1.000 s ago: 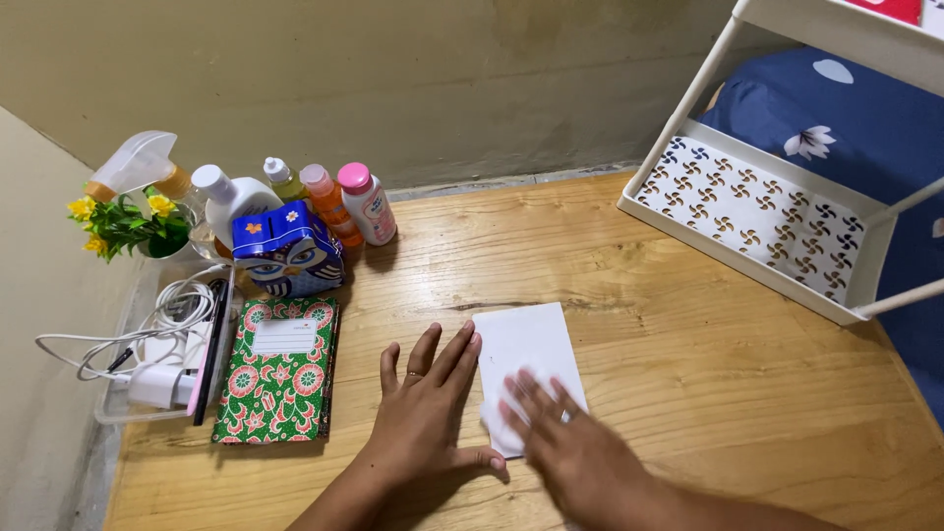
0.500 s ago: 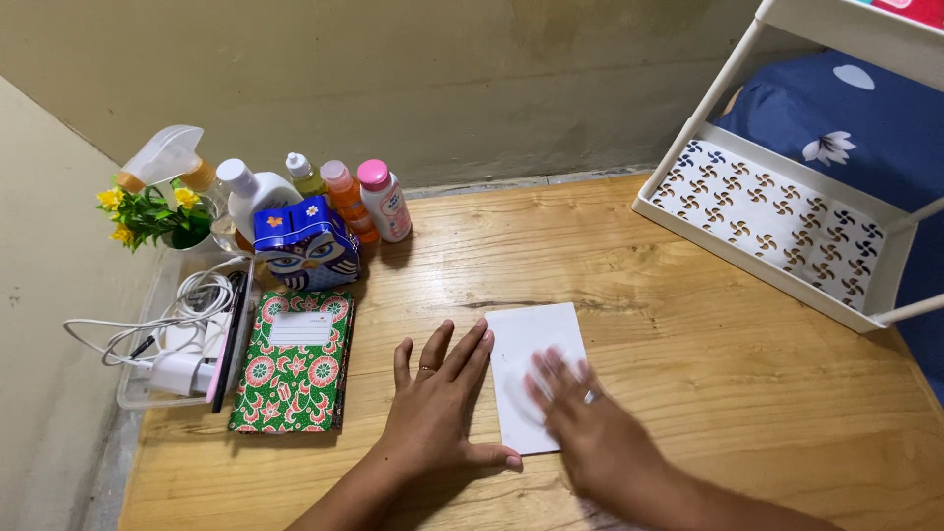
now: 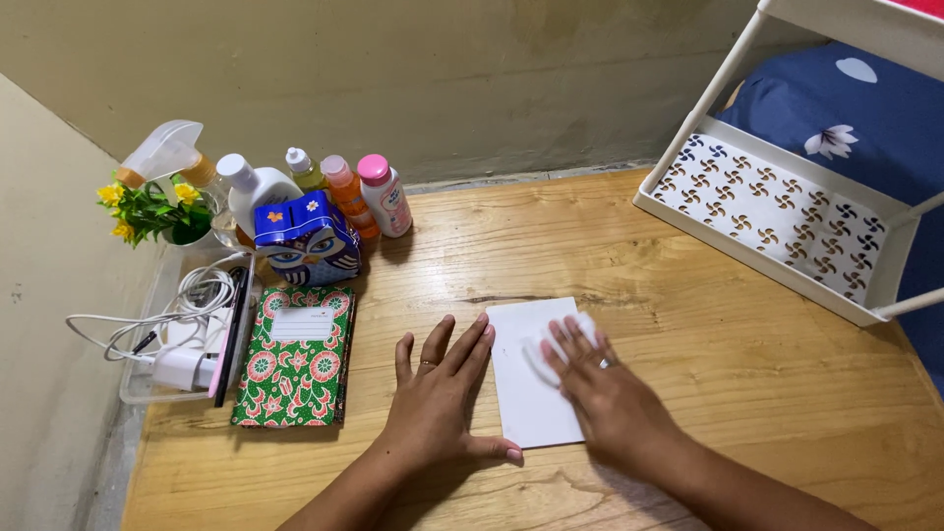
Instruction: Assemble a small plastic two-tier shelf on a table.
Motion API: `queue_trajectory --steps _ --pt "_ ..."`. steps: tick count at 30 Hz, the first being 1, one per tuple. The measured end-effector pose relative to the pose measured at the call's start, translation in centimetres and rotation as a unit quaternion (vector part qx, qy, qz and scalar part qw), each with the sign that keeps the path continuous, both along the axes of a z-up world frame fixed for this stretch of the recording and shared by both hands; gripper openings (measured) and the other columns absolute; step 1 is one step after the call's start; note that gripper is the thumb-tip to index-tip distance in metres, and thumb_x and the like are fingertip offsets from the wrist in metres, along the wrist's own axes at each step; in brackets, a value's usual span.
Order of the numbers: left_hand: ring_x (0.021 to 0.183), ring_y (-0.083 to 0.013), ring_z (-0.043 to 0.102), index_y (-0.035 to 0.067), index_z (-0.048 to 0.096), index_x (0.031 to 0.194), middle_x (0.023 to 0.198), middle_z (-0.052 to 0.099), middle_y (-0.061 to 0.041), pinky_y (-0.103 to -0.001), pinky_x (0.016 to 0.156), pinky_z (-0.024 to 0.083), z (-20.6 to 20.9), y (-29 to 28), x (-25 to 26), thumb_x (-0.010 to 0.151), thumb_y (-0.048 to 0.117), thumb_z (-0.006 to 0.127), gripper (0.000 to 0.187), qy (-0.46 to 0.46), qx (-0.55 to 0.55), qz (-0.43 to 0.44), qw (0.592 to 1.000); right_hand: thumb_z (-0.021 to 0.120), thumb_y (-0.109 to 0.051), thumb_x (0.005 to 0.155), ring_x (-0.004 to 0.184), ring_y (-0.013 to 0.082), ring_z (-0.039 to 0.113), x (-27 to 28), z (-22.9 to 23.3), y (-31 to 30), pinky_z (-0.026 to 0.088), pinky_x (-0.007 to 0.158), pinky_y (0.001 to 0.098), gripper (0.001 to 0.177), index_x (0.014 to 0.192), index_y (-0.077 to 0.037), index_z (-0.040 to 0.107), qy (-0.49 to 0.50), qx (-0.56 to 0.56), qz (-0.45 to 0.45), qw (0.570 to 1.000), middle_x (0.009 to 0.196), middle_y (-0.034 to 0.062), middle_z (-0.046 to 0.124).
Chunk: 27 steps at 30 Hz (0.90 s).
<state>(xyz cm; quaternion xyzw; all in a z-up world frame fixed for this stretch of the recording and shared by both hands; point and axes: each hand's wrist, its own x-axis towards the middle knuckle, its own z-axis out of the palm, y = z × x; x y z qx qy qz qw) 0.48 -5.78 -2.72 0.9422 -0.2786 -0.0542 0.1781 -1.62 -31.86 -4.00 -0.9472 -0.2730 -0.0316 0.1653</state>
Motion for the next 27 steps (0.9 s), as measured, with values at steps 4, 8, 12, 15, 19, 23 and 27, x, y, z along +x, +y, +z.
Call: queue_trajectory --steps 4,8,12,15,19,23,27 --pt "0.152 -0.0393 0.009 0.005 0.028 0.156 0.166 0.023 -0.01 -0.071 0.112 -0.002 -0.8 0.1 0.1 0.043 0.09 0.08 0.151 -0.01 -0.004 0.002 1.0 0.041 -0.007 0.095 0.154 0.0333 0.023 -3.0 -0.5 2.2 0.019 0.124 0.0529 0.056 0.152 -0.002 0.041 -0.066 -0.034 0.067 0.995 0.164 0.0203 0.029" --pt "0.152 -0.039 0.011 0.005 0.03 0.156 0.166 0.024 -0.009 -0.07 0.111 -0.001 -1.0 0.1 0.2 0.041 0.09 0.08 0.151 -0.027 0.001 0.0 1.0 0.05 -0.023 0.104 0.153 0.0297 0.026 -2.9 0.2 3.0 0.02 0.122 0.0515 0.052 0.153 -0.008 0.043 0.004 0.027 0.142 0.989 0.163 0.0159 0.034" --pt "0.152 -0.0402 0.009 0.005 0.03 0.156 0.166 0.023 -0.01 -0.07 0.111 -0.002 -0.5 0.2 0.0 0.04 0.091 0.079 0.152 -0.011 -0.007 -0.005 1.0 0.048 -0.018 0.101 0.153 0.0281 0.026 0.8 0.2 1.7 0.019 0.123 0.0518 0.051 0.152 -0.01 0.044 -0.031 0.02 0.121 0.992 0.163 0.0132 0.036" --pt "0.152 -0.0404 0.01 0.005 0.031 0.156 0.166 0.025 -0.01 -0.069 0.112 -0.003 -0.5 0.3 0.0 0.041 0.091 0.079 0.151 -0.016 -0.016 -0.005 1.0 0.046 -0.015 0.103 0.153 0.0268 0.026 2.3 -0.4 0.9 0.019 0.124 0.0519 0.049 0.152 -0.01 0.045 -0.071 -0.029 0.055 0.996 0.163 0.012 0.035" --pt "0.152 -0.0399 0.011 0.005 0.032 0.156 0.166 0.025 -0.01 -0.069 0.113 -0.002 -1.2 0.4 0.1 0.042 0.092 0.078 0.151 -0.024 -0.019 -0.004 1.0 0.05 -0.017 0.099 0.151 0.029 0.027 0.8 -0.2 1.9 0.021 0.122 0.0508 0.052 0.149 -0.007 0.045 -0.038 0.009 0.022 0.999 0.16 0.0148 0.036" --pt "0.152 -0.0406 0.012 0.004 0.033 0.155 0.166 0.026 -0.01 -0.069 0.112 -0.001 -1.8 0.4 0.2 0.042 0.092 0.078 0.15 -0.049 -0.016 -0.01 0.999 0.051 -0.011 0.098 0.152 0.0332 0.03 -2.4 0.1 3.4 0.02 0.123 0.0547 0.054 0.151 -0.003 0.045 -0.024 0.033 0.122 0.992 0.162 0.019 0.037" --pt "0.151 -0.0406 0.013 0.004 0.033 0.154 0.165 0.027 -0.01 -0.07 0.112 -0.001 -1.0 0.3 0.3 0.039 0.091 0.079 0.15 -0.036 -0.014 -0.006 0.999 0.054 -0.015 0.099 0.152 0.0322 0.03 -1.9 1.0 3.5 0.02 0.121 0.0538 0.051 0.149 -0.008 0.05 0.047 0.074 0.164 0.983 0.16 0.0147 0.042"
